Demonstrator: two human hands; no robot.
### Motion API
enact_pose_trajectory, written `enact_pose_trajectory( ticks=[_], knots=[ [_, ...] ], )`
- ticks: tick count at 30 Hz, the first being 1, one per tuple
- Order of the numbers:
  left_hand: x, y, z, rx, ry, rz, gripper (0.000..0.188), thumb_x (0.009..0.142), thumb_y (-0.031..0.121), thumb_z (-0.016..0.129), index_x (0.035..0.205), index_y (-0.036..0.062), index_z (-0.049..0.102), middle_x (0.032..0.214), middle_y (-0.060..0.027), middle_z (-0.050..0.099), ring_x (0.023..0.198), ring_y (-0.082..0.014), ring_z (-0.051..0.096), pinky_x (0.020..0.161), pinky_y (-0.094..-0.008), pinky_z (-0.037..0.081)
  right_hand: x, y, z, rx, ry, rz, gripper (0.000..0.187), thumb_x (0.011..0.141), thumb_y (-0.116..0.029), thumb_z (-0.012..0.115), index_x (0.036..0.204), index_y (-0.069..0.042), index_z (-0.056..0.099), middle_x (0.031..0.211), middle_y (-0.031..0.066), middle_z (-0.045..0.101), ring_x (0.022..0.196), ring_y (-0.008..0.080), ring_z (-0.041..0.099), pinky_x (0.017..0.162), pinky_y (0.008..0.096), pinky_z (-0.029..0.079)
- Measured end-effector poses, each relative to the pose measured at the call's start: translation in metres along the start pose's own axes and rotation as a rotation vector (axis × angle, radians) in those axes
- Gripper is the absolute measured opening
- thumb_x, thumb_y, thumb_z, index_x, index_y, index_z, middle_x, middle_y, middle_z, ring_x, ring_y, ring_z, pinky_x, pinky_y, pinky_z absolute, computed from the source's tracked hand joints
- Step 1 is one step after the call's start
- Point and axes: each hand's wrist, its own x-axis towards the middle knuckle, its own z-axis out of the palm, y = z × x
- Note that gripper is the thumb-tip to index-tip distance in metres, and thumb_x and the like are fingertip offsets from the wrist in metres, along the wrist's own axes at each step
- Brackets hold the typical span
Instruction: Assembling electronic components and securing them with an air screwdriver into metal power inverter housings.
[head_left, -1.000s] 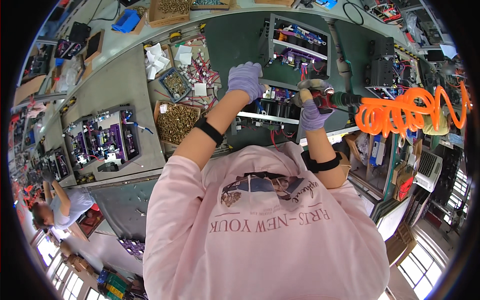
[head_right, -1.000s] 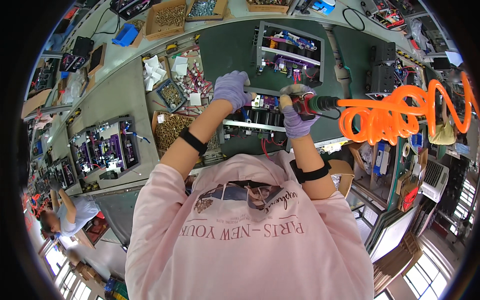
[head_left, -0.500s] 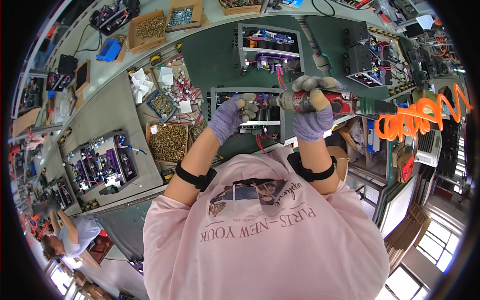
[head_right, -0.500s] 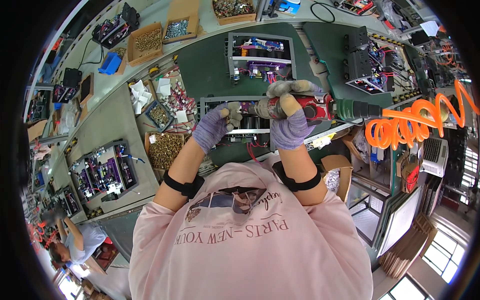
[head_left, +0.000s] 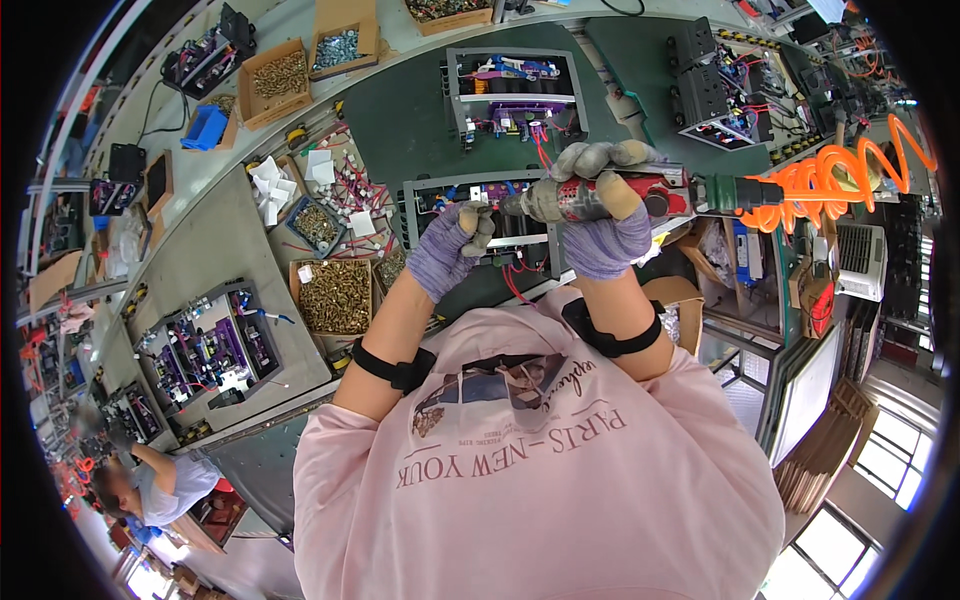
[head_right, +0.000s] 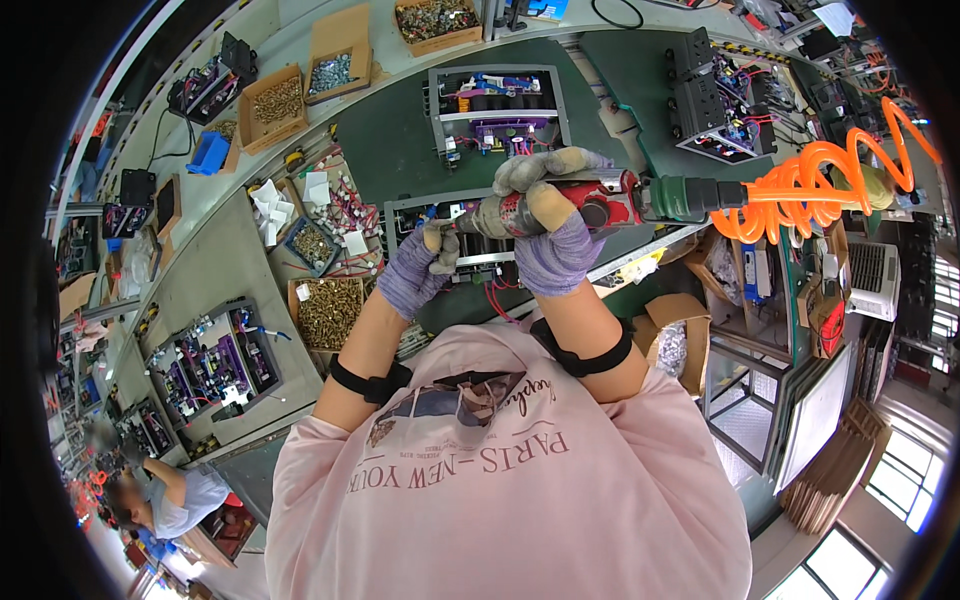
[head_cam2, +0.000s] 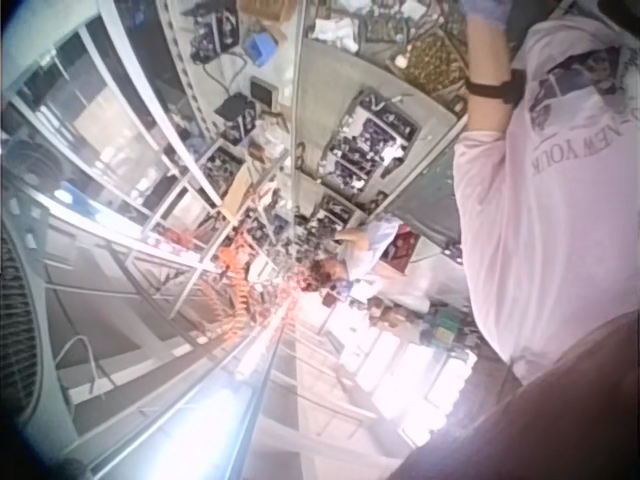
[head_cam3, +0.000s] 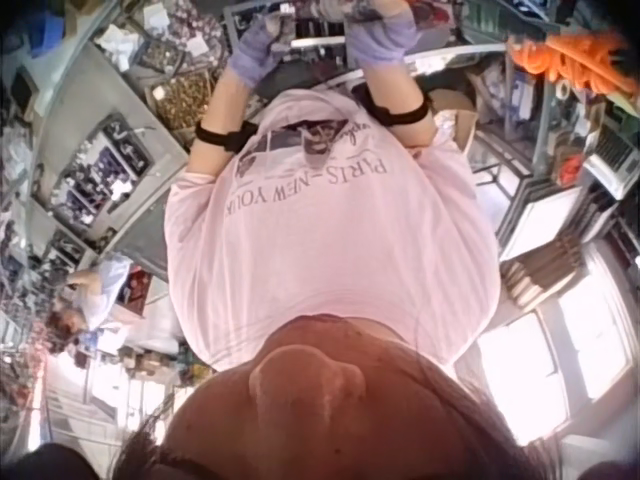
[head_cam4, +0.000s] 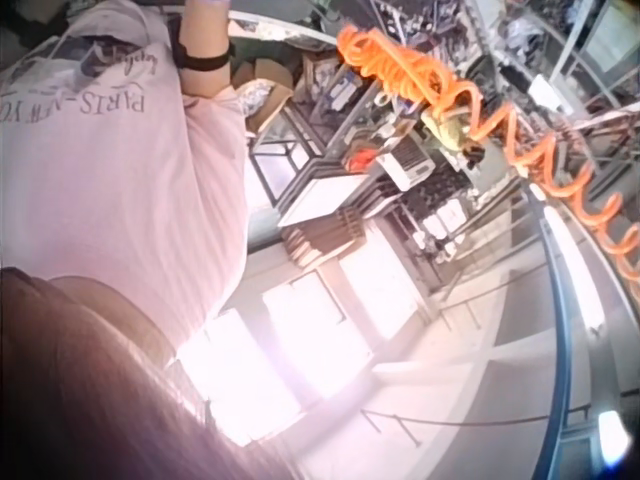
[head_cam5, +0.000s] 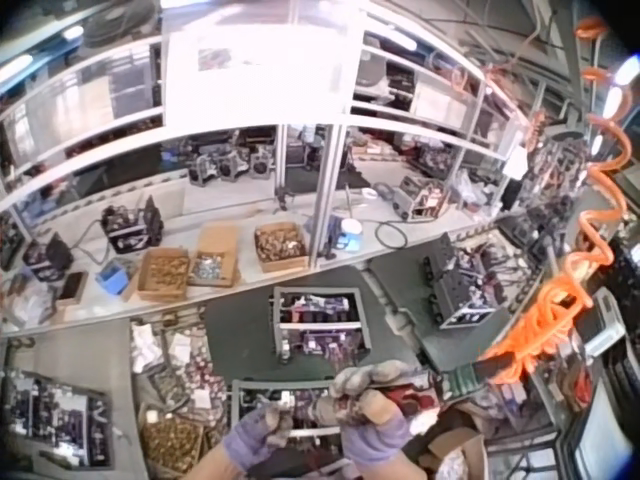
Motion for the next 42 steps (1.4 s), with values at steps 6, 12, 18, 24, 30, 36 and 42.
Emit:
enact_pose_trajectory(
  ticks=[6,12,18,24,30,36,42],
  knots=[
    [-0.002,-0.001,0.007,0.157,0.144,0.021,0.033,0.077,0.025,0.07,0.1,0.0054,0.058,0.082,-0.0068,0.059,0.061,-0.0099,0.052,0.048,-0.0178,0.04,-0.002,0.0,-0.002,-0.028,-0.016,0.008,0.03,0.072,-0.001,0.065,0.099,-0.007,0.055,0.08,0.0119,0.06,0.071,0.024,0.057,0.067,0.0405,0.047],
    [-0.002,-0.003,0.007,0.259,0.164,0.036,0.03,0.078,0.022,0.07,0.099,0.0044,0.059,0.081,-0.0064,0.059,0.059,-0.0082,0.049,0.047,-0.0177,0.037,-0.002,-0.003,0.003,-0.089,-0.07,0.0,0.028,0.072,-0.002,0.065,0.098,-0.006,0.055,0.08,0.0125,0.06,0.071,0.0254,0.057,0.067,0.0406,0.047],
    [-0.006,-0.002,0.023,0.152,0.159,0.083,0.029,0.079,0.019,0.068,0.102,0.0031,0.059,0.078,-0.0062,0.059,0.056,-0.0072,0.047,0.047,-0.0165,0.036,0.002,0.0,-0.002,-0.029,-0.059,0.027,0.028,0.071,-0.001,0.065,0.097,-0.006,0.055,0.079,0.0124,0.06,0.07,0.0261,0.058,0.064,0.04,0.047],
    [-0.016,0.035,0.027,0.403,0.257,-0.013,0.031,0.084,0.026,0.062,0.104,0.0024,0.061,0.075,-0.0035,0.058,0.059,-0.0098,0.045,0.053,-0.0219,0.037,0.002,-0.004,-0.008,-0.025,0.05,0.019,0.023,0.071,0.002,0.062,0.093,-0.006,0.058,0.078,0.0129,0.061,0.069,0.0251,0.058,0.063,0.0383,0.048],
    [-0.024,0.053,0.0,1.989,-0.016,0.349,0.035,0.073,0.016,0.07,0.107,0.0128,0.065,0.069,-0.0076,0.056,0.062,-0.0209,0.051,0.062,-0.0306,0.043,0.003,-0.007,-0.013,-0.081,0.088,0.023,0.022,0.071,0.002,0.062,0.09,-0.006,0.057,0.076,0.012,0.06,0.069,0.0236,0.058,0.063,0.0375,0.048],
    [-0.001,0.037,-0.011,2.024,0.219,0.469,0.025,0.074,0.015,0.068,0.099,0.01,0.068,0.074,-0.0087,0.056,0.071,-0.0239,0.053,0.068,-0.0334,0.044,-0.002,-0.003,-0.018,-0.081,0.129,0.048,0.023,0.071,0.003,0.062,0.091,-0.005,0.056,0.076,0.0117,0.06,0.07,0.0231,0.057,0.066,0.0367,0.047],
    [0.032,0.04,-0.001,2.079,0.397,0.242,0.027,0.081,0.027,0.058,0.089,0.0022,0.066,0.082,-0.0169,0.058,0.082,-0.0325,0.055,0.076,-0.0391,0.043,0.002,0.005,-0.027,-0.177,0.086,-0.034,0.025,0.07,0.003,0.064,0.091,-0.005,0.055,0.077,0.0121,0.06,0.071,0.0236,0.058,0.067,0.0368,0.048]
  ],
)
